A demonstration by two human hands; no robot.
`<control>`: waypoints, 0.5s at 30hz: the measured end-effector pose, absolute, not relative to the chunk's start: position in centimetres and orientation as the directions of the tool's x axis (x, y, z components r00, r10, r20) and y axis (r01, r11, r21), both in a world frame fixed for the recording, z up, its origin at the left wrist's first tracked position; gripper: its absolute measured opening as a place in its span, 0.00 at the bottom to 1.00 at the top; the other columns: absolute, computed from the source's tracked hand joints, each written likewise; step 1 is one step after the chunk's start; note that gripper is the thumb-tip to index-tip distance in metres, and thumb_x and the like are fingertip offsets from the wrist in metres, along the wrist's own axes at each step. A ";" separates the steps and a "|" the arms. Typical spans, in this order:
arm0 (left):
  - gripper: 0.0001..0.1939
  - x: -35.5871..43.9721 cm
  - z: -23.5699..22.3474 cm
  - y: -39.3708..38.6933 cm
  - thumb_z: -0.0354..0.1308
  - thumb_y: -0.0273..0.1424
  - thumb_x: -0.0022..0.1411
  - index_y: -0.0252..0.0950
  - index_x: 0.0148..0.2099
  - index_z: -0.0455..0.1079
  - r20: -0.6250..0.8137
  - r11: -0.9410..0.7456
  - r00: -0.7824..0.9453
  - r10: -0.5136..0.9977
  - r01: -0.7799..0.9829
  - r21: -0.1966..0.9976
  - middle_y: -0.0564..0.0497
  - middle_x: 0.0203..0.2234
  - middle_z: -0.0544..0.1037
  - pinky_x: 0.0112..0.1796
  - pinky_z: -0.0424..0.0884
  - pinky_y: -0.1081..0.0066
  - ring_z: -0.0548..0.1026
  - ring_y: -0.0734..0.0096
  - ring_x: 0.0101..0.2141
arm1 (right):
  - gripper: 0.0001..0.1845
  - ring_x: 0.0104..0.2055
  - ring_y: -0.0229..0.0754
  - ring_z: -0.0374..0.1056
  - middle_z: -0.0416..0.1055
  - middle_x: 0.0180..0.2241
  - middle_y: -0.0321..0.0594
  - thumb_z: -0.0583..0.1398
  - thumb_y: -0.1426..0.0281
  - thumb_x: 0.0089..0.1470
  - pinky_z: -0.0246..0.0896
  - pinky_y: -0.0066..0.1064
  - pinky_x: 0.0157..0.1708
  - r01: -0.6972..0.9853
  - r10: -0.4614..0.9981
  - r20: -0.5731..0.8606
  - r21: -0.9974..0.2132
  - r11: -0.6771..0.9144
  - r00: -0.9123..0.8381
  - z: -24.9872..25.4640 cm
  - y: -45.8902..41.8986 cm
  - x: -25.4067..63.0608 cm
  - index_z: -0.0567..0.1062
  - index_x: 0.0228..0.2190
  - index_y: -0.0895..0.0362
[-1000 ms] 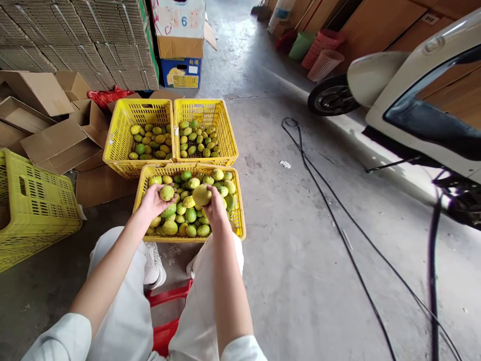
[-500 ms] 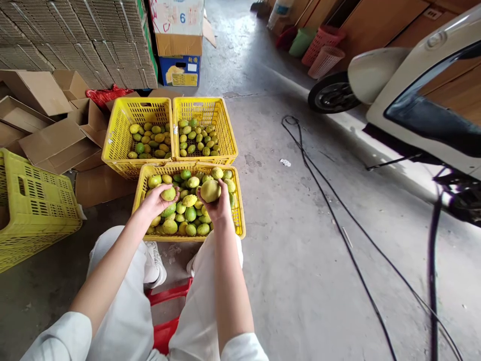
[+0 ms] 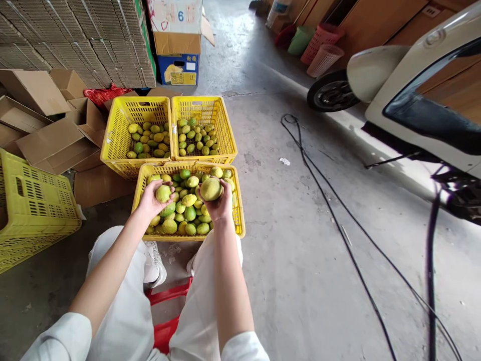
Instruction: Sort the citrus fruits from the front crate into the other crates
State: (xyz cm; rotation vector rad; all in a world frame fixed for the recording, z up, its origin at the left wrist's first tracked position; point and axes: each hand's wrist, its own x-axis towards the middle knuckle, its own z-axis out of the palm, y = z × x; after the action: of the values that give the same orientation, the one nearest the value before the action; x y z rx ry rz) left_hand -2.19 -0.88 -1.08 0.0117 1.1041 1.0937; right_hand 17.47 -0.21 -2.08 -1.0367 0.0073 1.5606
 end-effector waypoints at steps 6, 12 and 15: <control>0.12 -2.0 -1.0 -0.9 0.54 0.32 0.76 0.38 0.38 0.73 -0.723 0.520 0.003 0.691 -0.697 0.494 0.50 0.25 0.75 0.22 0.64 0.73 0.72 0.70 0.21 | 0.06 0.39 0.50 0.85 0.83 0.32 0.39 0.64 0.63 0.55 0.88 0.46 0.45 -0.777 0.791 -0.584 -0.577 -0.250 0.180 -1.5 -0.3 17.5 0.77 0.34 0.50; 0.09 -2.2 -1.1 -0.8 0.56 0.32 0.75 0.38 0.39 0.74 -0.729 0.526 0.006 0.685 -0.696 0.489 0.50 0.25 0.75 0.23 0.65 0.72 0.71 0.69 0.22 | 0.05 0.34 0.44 0.81 0.81 0.31 0.34 0.66 0.64 0.55 0.88 0.39 0.44 -0.807 0.809 -0.556 -0.558 -0.193 0.190 -1.4 -0.2 17.5 0.77 0.34 0.49; 0.11 -2.0 -0.9 -0.8 0.54 0.32 0.76 0.37 0.40 0.74 -0.738 0.524 -0.011 0.674 -0.698 0.489 0.50 0.25 0.75 0.23 0.65 0.72 0.72 0.69 0.22 | 0.05 0.34 0.44 0.81 0.81 0.31 0.34 0.65 0.64 0.55 0.88 0.39 0.44 -0.803 0.809 -0.561 -0.558 -0.210 0.178 -1.4 -0.2 17.4 0.76 0.35 0.49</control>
State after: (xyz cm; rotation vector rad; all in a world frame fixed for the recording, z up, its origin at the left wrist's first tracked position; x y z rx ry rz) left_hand -1.97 -0.84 -0.88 -0.0250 1.1509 1.0853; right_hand 17.36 -0.19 -1.36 -1.0095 -0.0079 1.4694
